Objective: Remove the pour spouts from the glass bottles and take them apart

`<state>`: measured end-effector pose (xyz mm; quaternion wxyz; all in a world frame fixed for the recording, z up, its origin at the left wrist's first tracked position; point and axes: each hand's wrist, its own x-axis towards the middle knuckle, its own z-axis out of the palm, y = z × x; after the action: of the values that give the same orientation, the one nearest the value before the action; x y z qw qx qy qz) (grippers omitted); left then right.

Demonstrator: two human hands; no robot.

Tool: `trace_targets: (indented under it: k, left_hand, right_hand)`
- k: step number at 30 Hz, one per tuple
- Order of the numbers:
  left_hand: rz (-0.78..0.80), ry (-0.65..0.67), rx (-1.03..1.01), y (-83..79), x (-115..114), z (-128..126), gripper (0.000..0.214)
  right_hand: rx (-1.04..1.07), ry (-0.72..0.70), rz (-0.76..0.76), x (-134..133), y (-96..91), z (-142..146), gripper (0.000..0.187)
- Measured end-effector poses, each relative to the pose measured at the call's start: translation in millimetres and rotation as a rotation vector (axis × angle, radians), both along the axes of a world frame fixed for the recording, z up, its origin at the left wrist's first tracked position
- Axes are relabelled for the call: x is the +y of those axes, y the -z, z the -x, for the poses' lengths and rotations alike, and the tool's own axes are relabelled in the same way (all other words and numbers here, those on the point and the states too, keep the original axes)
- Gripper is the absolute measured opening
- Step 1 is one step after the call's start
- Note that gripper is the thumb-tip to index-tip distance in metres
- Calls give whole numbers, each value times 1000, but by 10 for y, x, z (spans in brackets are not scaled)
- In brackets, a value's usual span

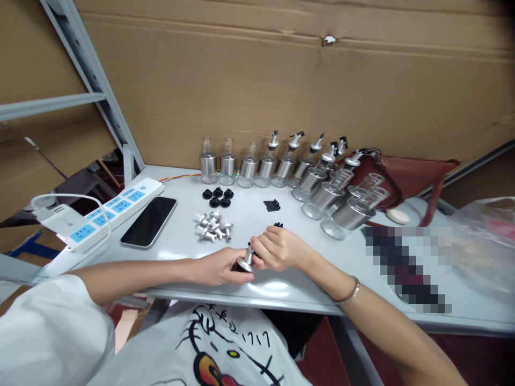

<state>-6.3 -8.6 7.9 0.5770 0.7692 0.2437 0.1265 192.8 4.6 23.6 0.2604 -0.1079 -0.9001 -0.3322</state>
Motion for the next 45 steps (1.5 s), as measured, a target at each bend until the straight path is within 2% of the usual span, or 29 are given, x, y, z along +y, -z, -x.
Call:
trace_targets:
  k: [10,24,26,29,31,33,39,42,45]
  left_hand:
    - [-16,22,18,32,27,12,22]
    - [-49,26,44,49,45,7,19]
    - [-60,51,28,39,48,10,15]
    - [-186,182,-5,18,51,24,13]
    - [-204,201,-16,2,47,33,15]
    - [-145,143,-15,-15,37,37,15]
    - [-98,0,-25,-49,12,33,14]
    - [-100,-12,-22,-50,14,35,15]
    - [-101,-2,-19,-42,17,39,15]
  right_hand:
    - [-24,5,-31,2,17,-1,41]
    - [14,-35,27,14,12,45,49]
    - [55,-56,73,5,-2,39,49]
    - [305,-110,275,-13,-54,-37,47]
    - [474,-136,385,-8,-101,-128,44]
    - [542,-80,436,28,-144,-229,41]
    - [668,408,721,296,-172,-475,34]
    - [733,513,851,427,-135,-601,23]
    - [663,572,958,518,-82,-723,16]
